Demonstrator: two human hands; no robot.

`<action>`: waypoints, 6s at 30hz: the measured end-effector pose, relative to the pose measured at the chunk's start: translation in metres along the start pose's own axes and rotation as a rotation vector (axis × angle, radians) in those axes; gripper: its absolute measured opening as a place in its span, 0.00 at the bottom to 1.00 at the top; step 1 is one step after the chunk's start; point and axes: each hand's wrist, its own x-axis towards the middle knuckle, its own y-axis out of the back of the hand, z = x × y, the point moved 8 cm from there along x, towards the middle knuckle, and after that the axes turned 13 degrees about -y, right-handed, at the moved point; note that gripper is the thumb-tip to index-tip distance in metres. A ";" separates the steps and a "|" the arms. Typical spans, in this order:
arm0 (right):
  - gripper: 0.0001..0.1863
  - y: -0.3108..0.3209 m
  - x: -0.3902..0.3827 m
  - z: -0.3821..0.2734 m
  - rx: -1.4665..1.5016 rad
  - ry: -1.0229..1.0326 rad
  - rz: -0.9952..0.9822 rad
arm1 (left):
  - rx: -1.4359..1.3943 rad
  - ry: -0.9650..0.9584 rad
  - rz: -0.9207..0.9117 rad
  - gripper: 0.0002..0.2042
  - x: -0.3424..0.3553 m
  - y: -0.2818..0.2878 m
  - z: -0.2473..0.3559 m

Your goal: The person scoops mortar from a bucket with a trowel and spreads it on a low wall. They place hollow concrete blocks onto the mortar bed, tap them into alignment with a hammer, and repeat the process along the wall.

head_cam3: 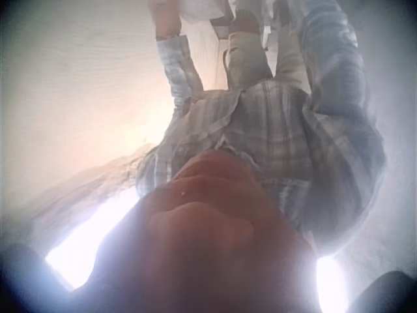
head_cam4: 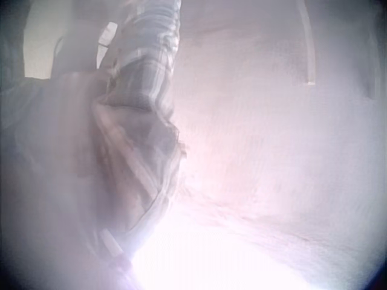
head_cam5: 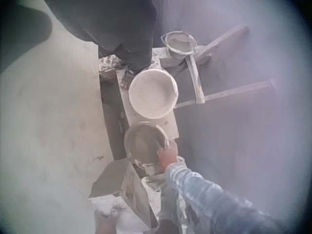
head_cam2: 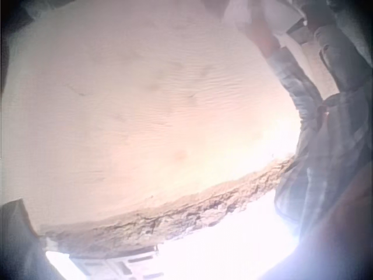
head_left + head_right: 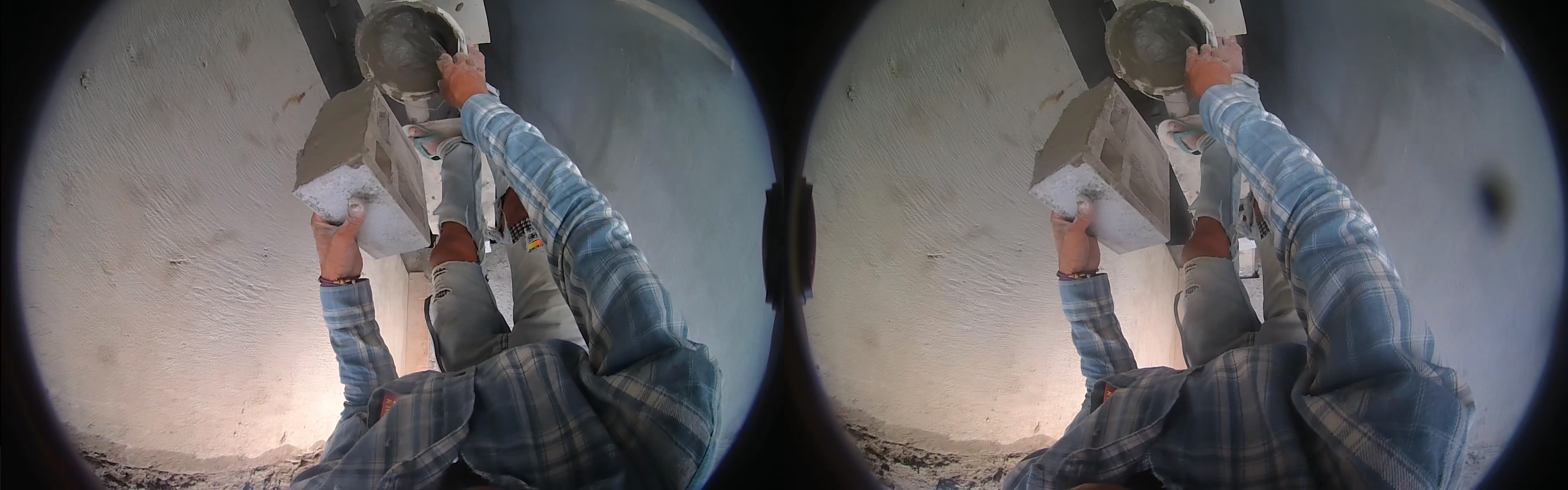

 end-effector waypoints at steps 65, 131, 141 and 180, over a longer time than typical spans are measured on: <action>0.25 0.308 -0.227 0.289 0.249 -0.382 -0.440 | 1.479 -0.732 1.131 0.41 -0.590 0.255 0.816; 0.17 0.279 -0.310 0.256 0.401 -0.436 -0.486 | 1.419 -0.807 0.642 0.49 -0.323 0.170 0.774; 0.17 0.277 -0.301 0.229 0.302 -0.389 -0.479 | 1.480 -0.739 0.632 0.56 -0.327 0.172 0.778; 0.19 0.450 -0.459 -0.393 0.816 0.947 -0.502 | 1.582 -0.722 0.518 0.38 -0.340 0.162 0.786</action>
